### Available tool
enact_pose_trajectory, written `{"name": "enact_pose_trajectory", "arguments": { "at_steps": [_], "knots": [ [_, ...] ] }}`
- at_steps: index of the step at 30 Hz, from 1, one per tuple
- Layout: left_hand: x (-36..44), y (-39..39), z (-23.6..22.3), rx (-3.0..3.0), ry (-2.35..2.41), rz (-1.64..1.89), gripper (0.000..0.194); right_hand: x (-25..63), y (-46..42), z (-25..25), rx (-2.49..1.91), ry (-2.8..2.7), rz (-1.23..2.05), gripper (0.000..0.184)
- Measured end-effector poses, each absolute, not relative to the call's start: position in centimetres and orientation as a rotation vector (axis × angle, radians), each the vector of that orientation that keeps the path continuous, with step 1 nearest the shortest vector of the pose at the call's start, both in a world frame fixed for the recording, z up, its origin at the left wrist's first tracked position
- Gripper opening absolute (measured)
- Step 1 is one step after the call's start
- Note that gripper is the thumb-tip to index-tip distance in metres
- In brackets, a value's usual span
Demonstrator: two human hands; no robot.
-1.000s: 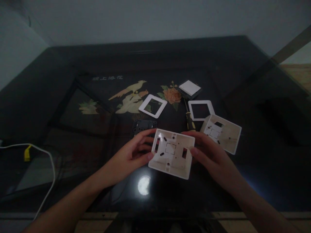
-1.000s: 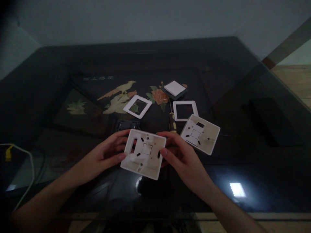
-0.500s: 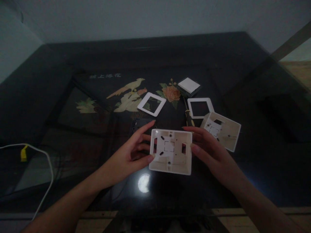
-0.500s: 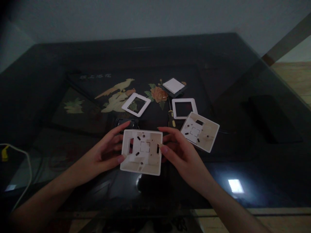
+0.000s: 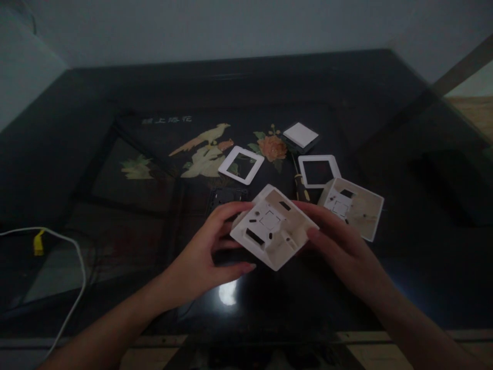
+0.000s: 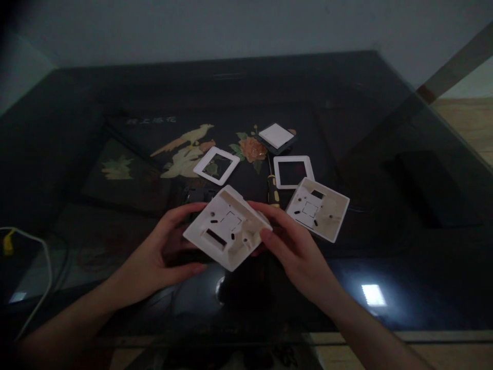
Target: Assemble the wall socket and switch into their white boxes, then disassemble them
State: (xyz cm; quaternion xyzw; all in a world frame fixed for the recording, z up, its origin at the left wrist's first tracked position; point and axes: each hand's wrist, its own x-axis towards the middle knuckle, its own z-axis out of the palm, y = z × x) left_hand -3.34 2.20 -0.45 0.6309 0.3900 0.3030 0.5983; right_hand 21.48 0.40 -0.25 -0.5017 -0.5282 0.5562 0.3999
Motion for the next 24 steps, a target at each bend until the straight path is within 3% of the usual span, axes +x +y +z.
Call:
{"name": "enact_pose_trajectory", "arguments": {
  "at_steps": [3, 7, 17, 24],
  "knots": [
    [-3.6, 2.5, -0.7, 1.86, 0.945, 0.763, 0.084, 21.8, 0.6, 0.1, -1.396, -1.426, 1.327, 0.026],
    [-3.7, 2.6, -0.7, 2.187, 0.812, 0.546, 0.102, 21.8, 0.6, 0.1, -1.43, -1.504, 1.367, 0.025],
    [-3.3, 1.9, -1.9, 2.382, 0.976, 0.474, 0.109, 21.4, 0.5, -1.1, -1.423, -1.403, 1.464, 0.036],
    [-3.0, 2.1, -1.9, 2.424, 1.047, 0.45, 0.113, 21.3, 0.7, -1.2, -1.483, -1.554, 1.37, 0.035]
  ]
}}
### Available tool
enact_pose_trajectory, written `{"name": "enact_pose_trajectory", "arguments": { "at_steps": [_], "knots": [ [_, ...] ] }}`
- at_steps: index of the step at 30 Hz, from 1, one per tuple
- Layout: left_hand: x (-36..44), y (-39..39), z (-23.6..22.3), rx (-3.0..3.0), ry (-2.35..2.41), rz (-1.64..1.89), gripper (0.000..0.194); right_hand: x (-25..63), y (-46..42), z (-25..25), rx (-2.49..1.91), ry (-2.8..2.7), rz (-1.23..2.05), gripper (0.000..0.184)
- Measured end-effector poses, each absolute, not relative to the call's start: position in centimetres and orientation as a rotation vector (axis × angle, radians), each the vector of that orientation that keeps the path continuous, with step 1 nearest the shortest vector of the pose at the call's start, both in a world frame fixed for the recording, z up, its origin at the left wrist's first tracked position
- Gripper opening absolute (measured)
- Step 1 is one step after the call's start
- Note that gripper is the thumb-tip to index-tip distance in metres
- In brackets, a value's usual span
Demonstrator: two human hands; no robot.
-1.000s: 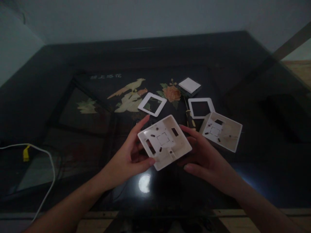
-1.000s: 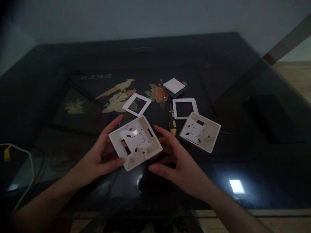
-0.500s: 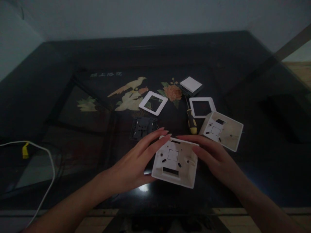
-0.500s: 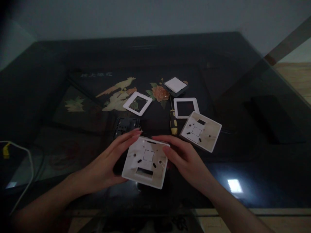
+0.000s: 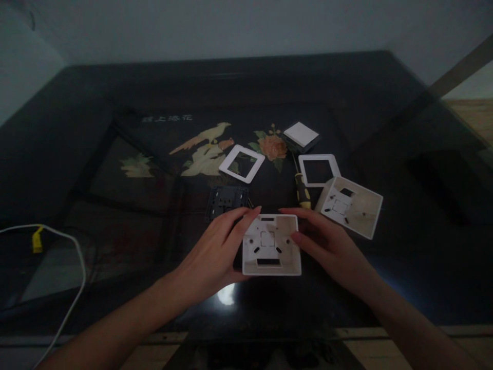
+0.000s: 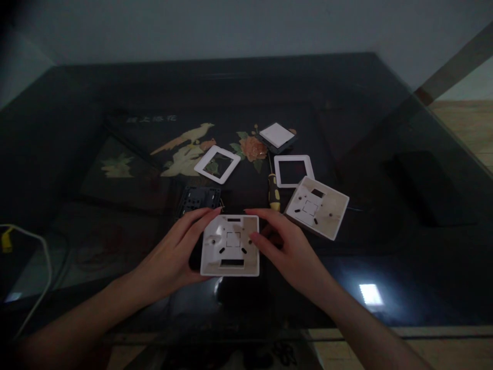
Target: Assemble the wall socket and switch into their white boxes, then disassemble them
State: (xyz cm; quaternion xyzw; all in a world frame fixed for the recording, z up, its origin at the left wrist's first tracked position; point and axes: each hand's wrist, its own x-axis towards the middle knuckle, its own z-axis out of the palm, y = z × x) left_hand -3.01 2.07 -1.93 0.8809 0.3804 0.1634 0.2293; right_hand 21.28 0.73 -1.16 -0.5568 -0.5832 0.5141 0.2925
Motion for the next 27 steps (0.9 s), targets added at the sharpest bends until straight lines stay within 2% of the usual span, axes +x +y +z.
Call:
{"name": "enact_pose_trajectory", "arguments": {
  "at_steps": [5, 10, 15, 20, 22, 25, 27],
  "knots": [
    [-2.84, 2.23, -1.92, 2.423, 1.046, 0.46, 0.101, 21.21, 0.64, -1.49, -1.507, -1.594, 1.374, 0.044],
    [-2.91, 2.31, -2.06, 2.415, 1.049, 0.444, 0.1, 21.09, 0.58, -1.59, -1.473, -1.622, 1.38, 0.051],
    [-3.03, 2.33, -2.22, 2.437, 1.053, 0.401, 0.106, 21.05, 0.53, -1.5, -1.466, -1.617, 1.393, 0.051],
    [-3.04, 2.46, -2.05, 2.444, 1.048, 0.381, 0.125, 21.01, 0.5, -1.51, -1.502, -1.691, 1.285, 0.043],
    [-3.08, 2.51, -1.91, 2.427, 1.037, 0.366, 0.126, 21.0, 0.49, -1.57, -1.486, -1.717, 1.224, 0.04],
    [-3.26, 2.5, -1.7, 2.376, 1.024, 0.363, 0.113, 21.03, 0.5, -1.69, -1.461, -1.757, 1.138, 0.037],
    [-3.48, 2.51, -1.48, 2.339, 1.026, 0.394, 0.093, 21.05, 0.52, -1.78, -1.447, -1.778, 1.094, 0.037]
  ]
}}
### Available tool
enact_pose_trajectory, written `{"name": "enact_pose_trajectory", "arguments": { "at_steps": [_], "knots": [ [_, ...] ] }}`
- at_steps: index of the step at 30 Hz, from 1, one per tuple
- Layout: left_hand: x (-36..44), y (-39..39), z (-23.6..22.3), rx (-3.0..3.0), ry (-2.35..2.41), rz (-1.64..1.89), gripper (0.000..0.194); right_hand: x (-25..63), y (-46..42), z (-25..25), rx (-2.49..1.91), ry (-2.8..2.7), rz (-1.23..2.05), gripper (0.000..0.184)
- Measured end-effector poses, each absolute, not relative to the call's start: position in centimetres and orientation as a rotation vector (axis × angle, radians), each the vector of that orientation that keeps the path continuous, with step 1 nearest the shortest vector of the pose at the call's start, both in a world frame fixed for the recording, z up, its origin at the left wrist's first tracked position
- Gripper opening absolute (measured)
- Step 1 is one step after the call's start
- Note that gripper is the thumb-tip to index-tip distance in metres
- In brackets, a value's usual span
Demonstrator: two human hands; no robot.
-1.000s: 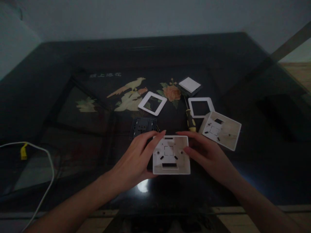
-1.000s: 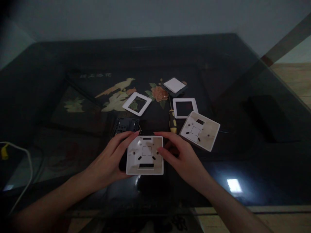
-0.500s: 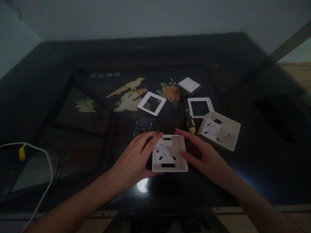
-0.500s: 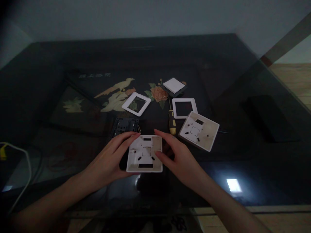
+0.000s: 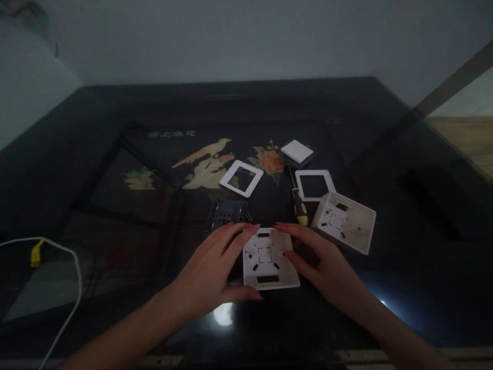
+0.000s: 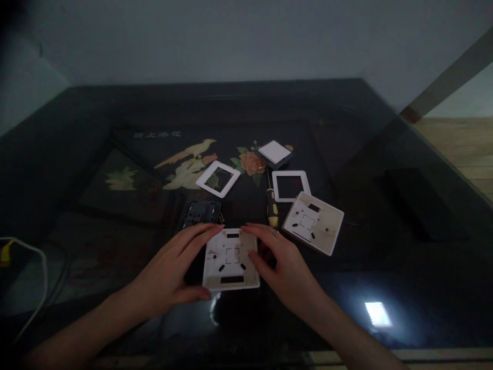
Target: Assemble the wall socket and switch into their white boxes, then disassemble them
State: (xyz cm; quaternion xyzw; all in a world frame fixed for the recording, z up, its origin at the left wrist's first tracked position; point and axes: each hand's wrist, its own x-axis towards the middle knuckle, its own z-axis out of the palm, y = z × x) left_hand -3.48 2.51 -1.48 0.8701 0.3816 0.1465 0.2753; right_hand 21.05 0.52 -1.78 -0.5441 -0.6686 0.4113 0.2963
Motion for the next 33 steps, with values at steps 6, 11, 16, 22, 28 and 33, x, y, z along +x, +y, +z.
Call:
{"name": "enact_pose_trajectory", "arguments": {
  "at_steps": [6, 11, 16, 22, 28, 33],
  "knots": [
    [-4.9, 4.0, -0.4, 2.306, 1.265, 0.712, 0.032, 21.1, 0.5, -1.9, -1.447, -1.792, 1.069, 0.039],
    [-6.1, 6.3, -1.0, 2.27, 1.46, 0.639, 0.045, 21.1, 0.5, -1.9, -1.443, -1.822, 1.06, 0.041],
    [-6.1, 6.7, -2.4, 2.232, 1.344, 0.441, 0.064, 21.1, 0.4, -2.0, -1.438, -1.84, 1.037, 0.041],
    [-6.6, 6.8, -2.6, 2.324, 1.297, 0.338, 0.071, 21.0, 0.5, -2.1, -1.416, -1.86, 1.013, 0.039],
    [-7.0, 6.8, -3.1, 2.448, 1.39, 0.254, 0.077, 21.0, 0.5, -2.4, -1.407, -1.839, 1.044, 0.037],
    [-6.9, 6.8, -3.5, 2.493, 1.41, 0.253, 0.072, 20.9, 0.5, -2.2, -1.41, -1.818, 1.089, 0.036]
  ]
}}
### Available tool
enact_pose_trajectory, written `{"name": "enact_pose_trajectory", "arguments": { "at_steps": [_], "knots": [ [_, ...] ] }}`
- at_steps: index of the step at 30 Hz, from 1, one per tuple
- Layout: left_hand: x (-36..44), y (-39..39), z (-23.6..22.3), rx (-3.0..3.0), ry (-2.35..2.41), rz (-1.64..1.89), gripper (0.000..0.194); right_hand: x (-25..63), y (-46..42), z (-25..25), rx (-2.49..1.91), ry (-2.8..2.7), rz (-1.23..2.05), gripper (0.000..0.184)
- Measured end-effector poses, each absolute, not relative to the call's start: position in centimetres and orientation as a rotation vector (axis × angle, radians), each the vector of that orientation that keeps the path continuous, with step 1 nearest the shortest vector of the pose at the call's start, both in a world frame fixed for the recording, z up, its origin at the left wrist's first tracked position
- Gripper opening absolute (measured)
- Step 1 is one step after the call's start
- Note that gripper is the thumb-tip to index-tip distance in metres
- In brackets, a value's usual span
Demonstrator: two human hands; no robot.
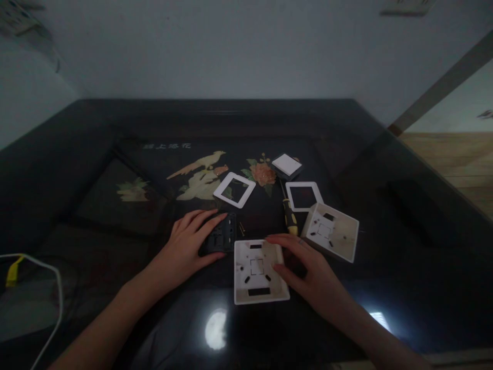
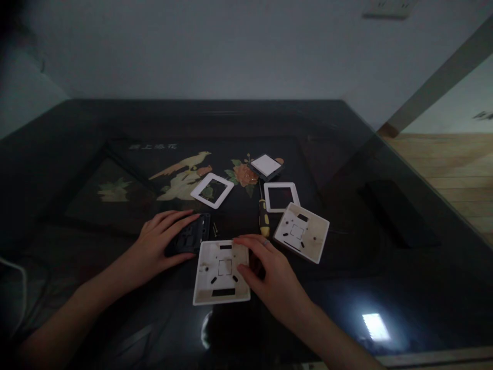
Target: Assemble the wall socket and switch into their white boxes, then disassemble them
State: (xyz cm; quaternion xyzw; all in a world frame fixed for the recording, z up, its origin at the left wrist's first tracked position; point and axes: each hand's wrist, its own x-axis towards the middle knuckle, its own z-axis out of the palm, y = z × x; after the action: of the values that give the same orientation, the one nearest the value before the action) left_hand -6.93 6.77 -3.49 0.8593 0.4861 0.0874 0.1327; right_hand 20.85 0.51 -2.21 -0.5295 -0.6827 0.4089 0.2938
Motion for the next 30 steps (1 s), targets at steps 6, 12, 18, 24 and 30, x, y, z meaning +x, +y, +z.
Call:
{"name": "enact_pose_trajectory", "arguments": {
  "at_steps": [6, 12, 18, 24, 30],
  "knots": [
    [-7.04, 6.94, -3.4, 2.487, 1.358, 0.334, 0.069, 20.85, 0.4, -2.2, -1.39, -1.833, 1.09, 0.04],
    [-7.11, 7.01, -3.22, 2.514, 1.371, 0.324, 0.07, 20.89, 0.35, -2.41, -1.377, -1.855, 1.018, 0.04],
    [-7.37, 7.26, -3.07, 2.545, 1.414, 0.332, 0.069, 21.02, 0.18, -2.51, -1.39, -1.849, 1.018, 0.04],
    [-7.4, 7.24, -2.76, 2.531, 1.45, 0.329, 0.07, 20.95, 0.34, -2.42, -1.402, -1.862, 1.018, 0.039],
    [-7.34, 7.19, -2.74, 2.533, 1.457, 0.297, 0.069, 20.98, 0.29, -2.36, -1.408, -1.865, 1.0, 0.038]
  ]
}}
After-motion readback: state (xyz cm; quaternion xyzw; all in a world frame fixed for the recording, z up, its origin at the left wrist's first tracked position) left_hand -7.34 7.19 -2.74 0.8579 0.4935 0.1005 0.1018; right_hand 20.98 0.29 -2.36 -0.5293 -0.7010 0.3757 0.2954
